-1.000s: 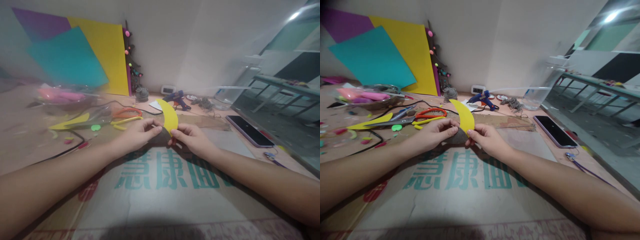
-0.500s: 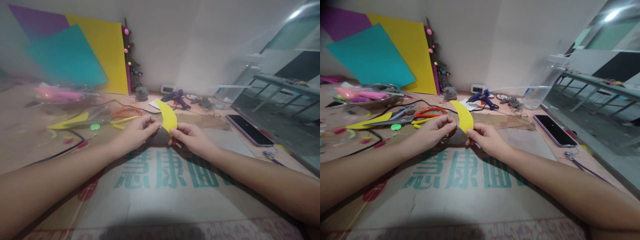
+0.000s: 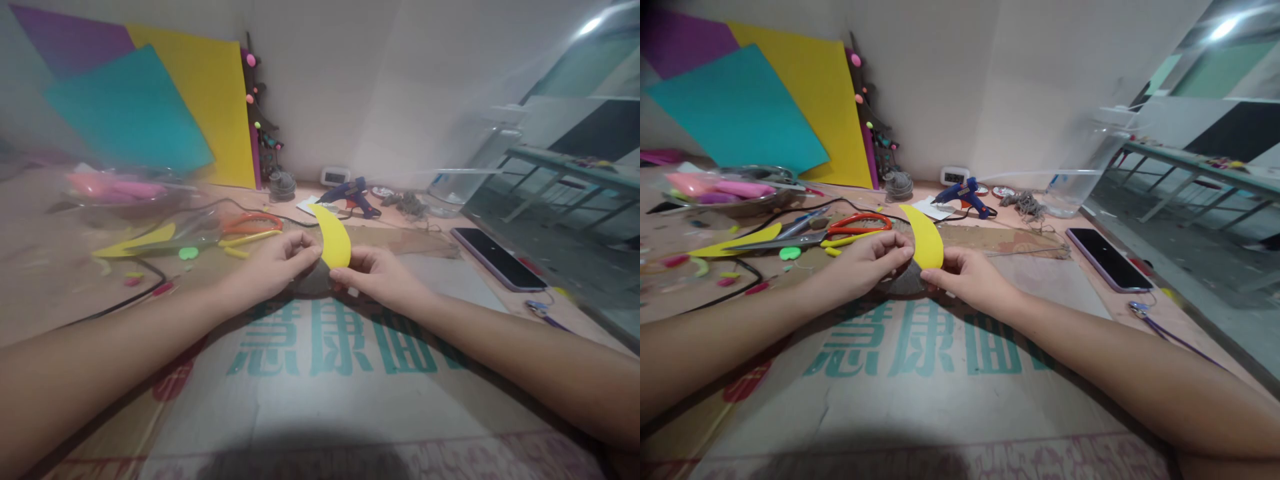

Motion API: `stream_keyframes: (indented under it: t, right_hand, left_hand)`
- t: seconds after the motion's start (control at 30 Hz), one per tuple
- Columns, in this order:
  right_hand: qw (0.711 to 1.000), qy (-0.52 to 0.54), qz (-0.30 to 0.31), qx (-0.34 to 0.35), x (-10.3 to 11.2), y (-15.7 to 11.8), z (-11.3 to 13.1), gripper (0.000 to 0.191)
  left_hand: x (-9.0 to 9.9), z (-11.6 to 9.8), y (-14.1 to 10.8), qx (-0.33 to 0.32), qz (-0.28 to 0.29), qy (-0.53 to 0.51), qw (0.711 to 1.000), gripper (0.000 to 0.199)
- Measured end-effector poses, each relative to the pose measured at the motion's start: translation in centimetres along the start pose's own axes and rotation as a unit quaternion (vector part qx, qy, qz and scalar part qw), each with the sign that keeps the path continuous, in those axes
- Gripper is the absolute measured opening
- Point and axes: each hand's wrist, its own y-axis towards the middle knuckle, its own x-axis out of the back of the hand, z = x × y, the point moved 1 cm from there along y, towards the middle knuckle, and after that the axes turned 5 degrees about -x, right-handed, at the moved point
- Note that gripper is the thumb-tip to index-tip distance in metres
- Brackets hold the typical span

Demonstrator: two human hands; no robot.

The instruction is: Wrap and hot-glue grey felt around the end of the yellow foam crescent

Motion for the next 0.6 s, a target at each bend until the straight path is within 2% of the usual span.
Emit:
stream_keyframes:
  t: [0.23, 0.37, 0.47, 0.6]
  right_hand:
    - [1.0, 0.005, -0.004, 0.006, 0.0, 0.0, -0.2, 0.02]
    - [0.998, 0.0, -0.062, -0.001, 0.2, -0.1, -0.3, 0.019]
    - [0.994, 0.007, -0.105, 0.016, 0.4, -0.1, -0.2, 0.02]
    - [0.992, 0.007, -0.121, 0.037, 0.6, 0.0, -0.1, 0.019]
  left_hand:
    - [0.1, -0.2, -0.2, -0.01, -0.018, 0.033, 0.999, 0.023]
    - [0.0, -0.4, -0.3, 0.016, -0.036, -0.011, 0.999, 0.021]
    - [-0.1, 0.0, -0.2, 0.031, -0.058, -0.041, 0.997, 0.033]
    - [0.0, 0.8, -0.1, 0.053, -0.026, 0.012, 0.998, 0.04]
